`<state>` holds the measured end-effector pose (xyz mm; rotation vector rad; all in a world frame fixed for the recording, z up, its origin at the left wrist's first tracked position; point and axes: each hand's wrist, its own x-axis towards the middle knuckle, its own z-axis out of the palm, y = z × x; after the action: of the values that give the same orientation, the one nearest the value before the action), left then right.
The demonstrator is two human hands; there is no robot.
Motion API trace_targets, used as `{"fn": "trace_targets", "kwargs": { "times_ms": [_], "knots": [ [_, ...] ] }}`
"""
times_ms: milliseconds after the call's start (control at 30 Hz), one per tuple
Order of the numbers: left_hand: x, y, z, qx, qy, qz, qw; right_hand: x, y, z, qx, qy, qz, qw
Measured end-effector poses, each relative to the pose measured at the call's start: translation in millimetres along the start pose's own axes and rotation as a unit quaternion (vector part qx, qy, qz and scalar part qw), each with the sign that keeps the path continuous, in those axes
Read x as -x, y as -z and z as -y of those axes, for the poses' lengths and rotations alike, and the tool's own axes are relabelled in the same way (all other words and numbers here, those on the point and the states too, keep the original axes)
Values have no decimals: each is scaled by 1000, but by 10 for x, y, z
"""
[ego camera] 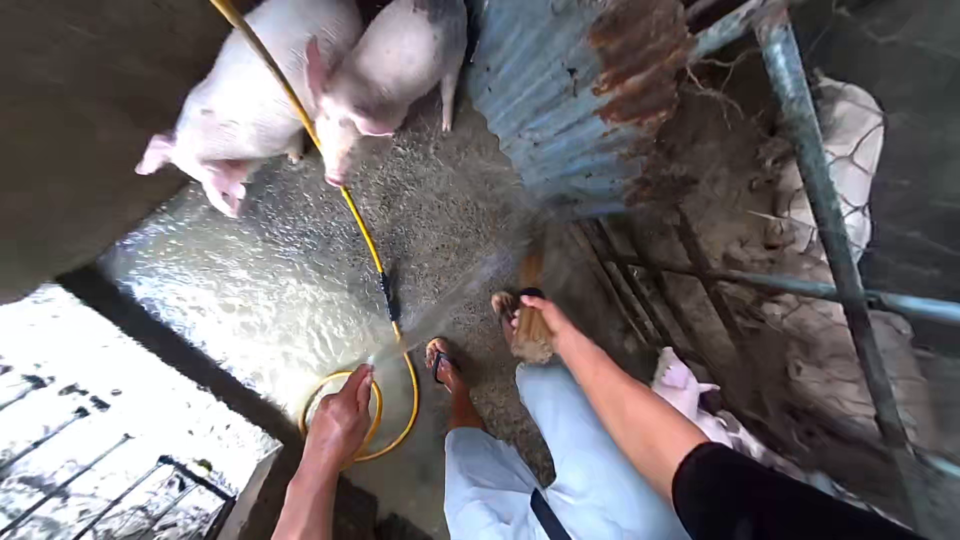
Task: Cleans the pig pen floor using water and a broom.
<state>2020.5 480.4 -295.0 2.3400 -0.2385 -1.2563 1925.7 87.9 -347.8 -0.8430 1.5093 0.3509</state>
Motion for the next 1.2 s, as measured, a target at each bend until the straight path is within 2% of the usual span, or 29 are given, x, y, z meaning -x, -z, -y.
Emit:
{"fn": "trace_targets", "kwargs": {
  "times_ms": [67,133,200,233,267,333,400,433,500,600,633,700,767,800,833,867,933,967,1000,1067,1133,1200],
  "knots": [
    [-37,52,-110,13,-3,-24,1000,-190,100,244,-78,-13,-49,996],
    [-141,76,-207,41,0,-87,995,-462,-194,553,-85,-24,-70,994],
    [-289,84,-299,57,10,-148,987,-777,-769,803,6,8,-23,1000],
    [-408,92,-353,64,24,-169,983,-1013,-1054,927,107,45,40,992],
    [-536,101,-409,71,43,-179,980,-1292,-1294,1074,232,80,123,961],
    [-712,108,-592,89,88,-152,980,-1420,-1663,1425,439,81,240,862],
    [-851,143,-822,102,120,-114,981,-1203,-1625,1633,545,80,278,787],
    [-907,177,-939,110,132,-97,980,-1008,-1493,1758,563,73,270,778],
    [-885,247,-1134,126,150,-68,978,-566,-979,1890,559,38,210,801],
    [-893,314,-1324,131,179,-32,975,-449,-435,2023,487,13,65,871],
    [-912,298,-1367,130,188,-15,973,-527,-428,2052,454,2,22,891],
    [-1008,216,-1443,140,198,7,970,-830,-762,2050,401,-12,-21,916],
    [-1125,101,-1504,173,211,-2,962,-1101,-1403,1884,386,-13,35,922],
    [-1182,39,-1538,193,219,-21,956,-1264,-1671,1779,405,2,80,911],
    [-1233,-2,-1576,212,228,-42,949,-1382,-1831,1769,452,14,131,882],
    [-1249,-24,-1616,231,237,-55,942,-1412,-1866,1873,522,16,181,834],
    [-1232,-15,-1689,260,241,-79,932,-1304,-1646,2207,629,49,253,734],
    [-1251,8,-1700,273,239,-91,928,-1226,-1521,2390,660,74,256,703],
    [-1249,32,-1709,289,241,-95,922,-1134,-1377,2543,668,94,240,698],
    [-1244,96,-1723,310,247,-96,913,-1012,-1201,2784,638,103,155,747],
    [-1336,127,-1742,334,248,-101,904,-1239,-1408,3067,581,105,62,805],
    [-1383,47,-1789,372,253,-111,886,-1562,-1732,3150,537,105,14,837]
  ]
}}
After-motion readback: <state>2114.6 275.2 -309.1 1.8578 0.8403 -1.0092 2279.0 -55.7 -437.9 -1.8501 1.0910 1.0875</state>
